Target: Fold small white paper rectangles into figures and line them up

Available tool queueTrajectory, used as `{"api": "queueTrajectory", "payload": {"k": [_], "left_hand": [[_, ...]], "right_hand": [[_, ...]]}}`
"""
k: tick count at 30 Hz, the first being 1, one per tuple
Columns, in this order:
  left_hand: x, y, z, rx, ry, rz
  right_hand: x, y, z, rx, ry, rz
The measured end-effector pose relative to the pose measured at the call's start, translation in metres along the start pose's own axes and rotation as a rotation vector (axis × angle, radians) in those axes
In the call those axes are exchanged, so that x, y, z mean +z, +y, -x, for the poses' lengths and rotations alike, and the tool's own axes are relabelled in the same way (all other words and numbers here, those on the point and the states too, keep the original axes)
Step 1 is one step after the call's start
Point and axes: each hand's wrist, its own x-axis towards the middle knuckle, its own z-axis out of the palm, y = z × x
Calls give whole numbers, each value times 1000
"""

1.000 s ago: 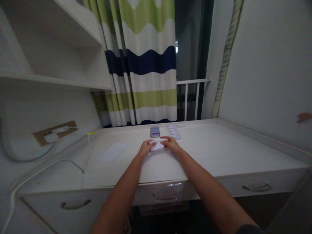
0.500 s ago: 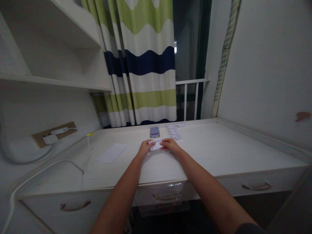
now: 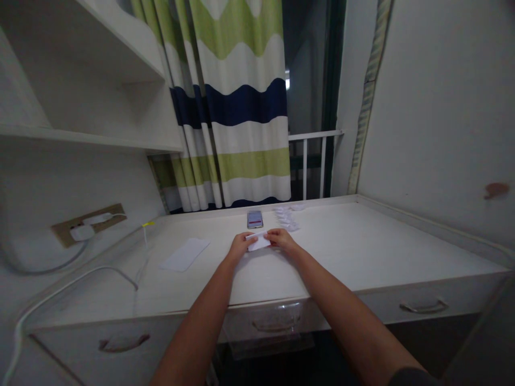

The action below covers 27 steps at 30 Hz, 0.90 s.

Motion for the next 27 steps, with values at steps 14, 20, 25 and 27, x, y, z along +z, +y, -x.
{"api": "queueTrajectory", "payload": {"k": [14,20,25,27], "left_hand": [[0,-5,-3,-25,-64,-41],[0,-8,-3,-43,-128,-66],[0,-12,-4,-44,-152,-81],[0,-15,-5,-47,-150,-59]], "right_hand": [[-4,7,-8,-93,34,19],[-3,5,-9,-134,27,50],[-2,3,-8,-167,-8,64],[-2,3,-7,-167,-10,59]]}}
